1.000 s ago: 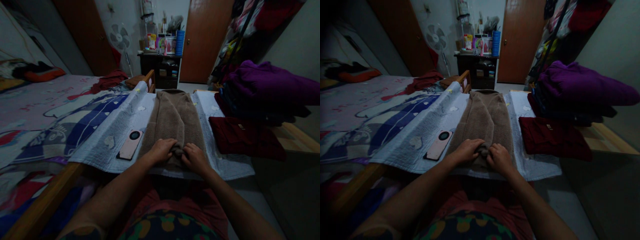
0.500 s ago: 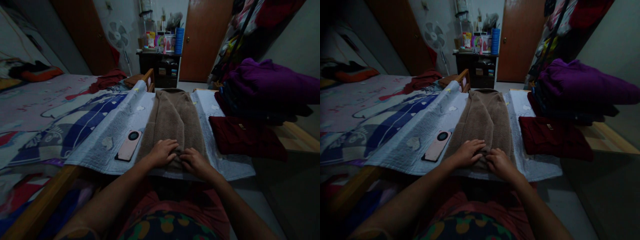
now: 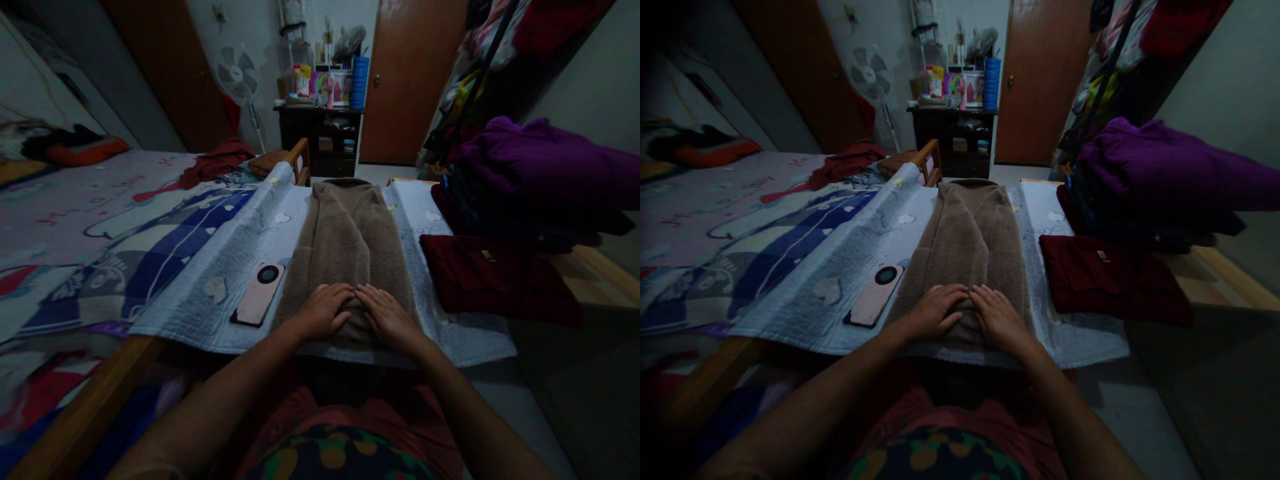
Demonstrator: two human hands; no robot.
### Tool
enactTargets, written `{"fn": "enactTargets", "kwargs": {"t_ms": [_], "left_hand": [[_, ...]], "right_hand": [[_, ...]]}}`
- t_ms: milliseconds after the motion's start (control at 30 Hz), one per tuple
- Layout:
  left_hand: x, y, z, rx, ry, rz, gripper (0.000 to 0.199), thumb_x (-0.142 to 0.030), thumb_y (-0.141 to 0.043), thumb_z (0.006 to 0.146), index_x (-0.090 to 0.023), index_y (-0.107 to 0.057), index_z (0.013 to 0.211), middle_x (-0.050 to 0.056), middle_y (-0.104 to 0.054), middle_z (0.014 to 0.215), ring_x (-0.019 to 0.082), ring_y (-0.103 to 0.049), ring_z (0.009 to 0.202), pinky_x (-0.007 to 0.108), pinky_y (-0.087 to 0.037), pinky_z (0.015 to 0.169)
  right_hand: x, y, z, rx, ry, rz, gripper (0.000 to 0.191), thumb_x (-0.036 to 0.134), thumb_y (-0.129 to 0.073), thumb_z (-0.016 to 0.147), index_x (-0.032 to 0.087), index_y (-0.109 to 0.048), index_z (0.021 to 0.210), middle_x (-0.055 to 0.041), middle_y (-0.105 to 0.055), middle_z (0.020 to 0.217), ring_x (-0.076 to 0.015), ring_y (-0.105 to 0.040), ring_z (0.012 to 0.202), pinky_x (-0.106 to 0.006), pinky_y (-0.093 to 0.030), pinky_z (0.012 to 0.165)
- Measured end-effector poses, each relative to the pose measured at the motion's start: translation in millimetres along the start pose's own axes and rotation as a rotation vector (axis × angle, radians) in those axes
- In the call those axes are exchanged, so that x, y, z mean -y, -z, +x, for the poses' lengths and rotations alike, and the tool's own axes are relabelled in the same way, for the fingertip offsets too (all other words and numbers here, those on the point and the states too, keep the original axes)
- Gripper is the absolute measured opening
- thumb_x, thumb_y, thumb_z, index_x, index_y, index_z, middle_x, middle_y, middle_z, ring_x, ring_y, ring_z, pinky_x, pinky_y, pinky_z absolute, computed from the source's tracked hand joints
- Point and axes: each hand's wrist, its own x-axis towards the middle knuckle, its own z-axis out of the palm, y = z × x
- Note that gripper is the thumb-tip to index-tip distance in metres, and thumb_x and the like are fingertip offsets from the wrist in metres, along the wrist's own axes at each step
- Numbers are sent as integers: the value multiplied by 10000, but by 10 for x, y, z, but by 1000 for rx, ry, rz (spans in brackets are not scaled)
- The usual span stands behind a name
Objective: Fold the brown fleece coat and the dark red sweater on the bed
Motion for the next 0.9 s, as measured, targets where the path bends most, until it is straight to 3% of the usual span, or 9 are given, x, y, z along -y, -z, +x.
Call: {"fn": "enactTargets", "kwargs": {"t_ms": [167, 333, 500, 567, 700, 900], "left_hand": [[93, 197, -104, 86, 3, -156, 421, -256, -605, 854, -222, -541, 1268, 82, -545, 1375, 221, -487, 1279, 388, -364, 1078], [227, 418, -349, 118, 48, -252, 519, -252, -679, 791, -219, -545, 1292, 92, -493, 1430, 238, -426, 1347, 381, -341, 1113], [303, 366, -490, 171, 36, -213, 772, -234, -759, 692, -235, -443, 1395, 114, -395, 1512, 275, -316, 1420, 452, -286, 1144], [297, 324, -498, 141, 46, -210, 755, -173, -720, 689, -232, -436, 1386, 109, -408, 1503, 262, -330, 1413, 447, -287, 1145], [233, 315, -466, 48, 98, -285, 617, -77, -565, 687, -213, -484, 1283, 70, -560, 1354, 211, -518, 1255, 372, -387, 1079], [150, 222, -413, -200, 241, -290, 265, -119, -489, 760, -222, -572, 989, 44, -668, 1137, 202, -610, 1087, 366, -460, 988]], "right_hand": [[-21, 110, -1, -1, 17, 66, 553, 120, -445, 856, 185, -466, 1405, -133, -448, 1474, -236, -386, 1378, -493, -345, 1114], [39, 157, 28, -116, 72, 201, 425, 124, -485, 837, 183, -592, 1245, -130, -539, 1368, -233, -462, 1300, -470, -386, 1089], [167, 74, 50, -66, 114, 160, 579, 141, -562, 782, 202, -499, 1354, -126, -476, 1437, -255, -399, 1354, -495, -351, 1109], [196, 59, 56, -41, 95, 126, 600, 129, -553, 773, 192, -490, 1367, -125, -473, 1443, -250, -400, 1355, -480, -346, 1115], [201, 74, 66, -23, 86, 110, 617, 95, -531, 748, 173, -502, 1359, -130, -477, 1440, -246, -404, 1353, -461, -349, 1116], [142, 27, 52, 1, 82, 142, 785, 75, -553, 698, 191, -379, 1455, -144, -408, 1492, -255, -359, 1389, -482, -336, 1123]]}}
